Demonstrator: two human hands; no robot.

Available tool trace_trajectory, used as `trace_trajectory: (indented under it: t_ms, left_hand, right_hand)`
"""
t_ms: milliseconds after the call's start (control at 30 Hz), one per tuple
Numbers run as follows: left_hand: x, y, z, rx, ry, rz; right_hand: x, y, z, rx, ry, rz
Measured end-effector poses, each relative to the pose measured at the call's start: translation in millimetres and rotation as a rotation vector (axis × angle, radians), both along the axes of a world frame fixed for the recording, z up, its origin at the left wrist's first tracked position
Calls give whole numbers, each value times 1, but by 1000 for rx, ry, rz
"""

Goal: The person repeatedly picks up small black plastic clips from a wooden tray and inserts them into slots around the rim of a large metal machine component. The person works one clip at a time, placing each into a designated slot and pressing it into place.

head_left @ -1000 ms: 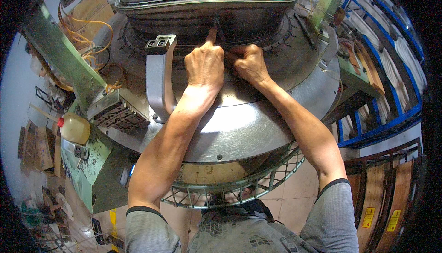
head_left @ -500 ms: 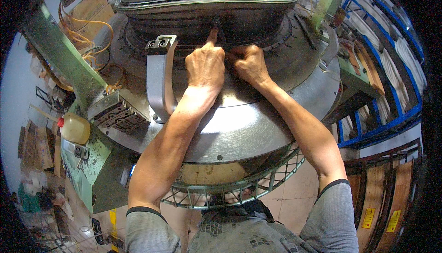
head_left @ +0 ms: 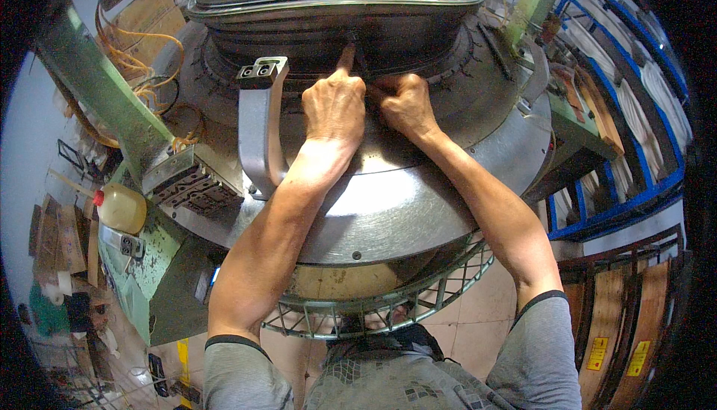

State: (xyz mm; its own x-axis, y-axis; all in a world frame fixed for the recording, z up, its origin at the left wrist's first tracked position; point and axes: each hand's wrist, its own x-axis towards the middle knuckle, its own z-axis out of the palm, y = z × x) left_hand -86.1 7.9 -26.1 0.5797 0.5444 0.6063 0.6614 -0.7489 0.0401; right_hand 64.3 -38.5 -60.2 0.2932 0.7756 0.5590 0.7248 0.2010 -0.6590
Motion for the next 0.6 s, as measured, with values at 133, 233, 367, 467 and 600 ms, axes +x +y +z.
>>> trace_trajectory:
  t_ms: [133,233,367,467,600]
  left_hand:
    - [0,-1,0,26,-23,-7]
    - [0,-2,0,24,-19,-7]
    - [-1,-2,0,28,-20,-13]
    - [-1,-1,0,31,-15,-15]
    - [0,1,-1,33,-9,-29]
  right_hand:
    - [-2,-2,3,-19,21,-1]
    - [-2,-4,4,-13,24,4]
    - [-1,-1,2,-13,-4,-16]
    - [0,1,0,-14,-7,-30]
    - [-2,0,1,7,1,-22]
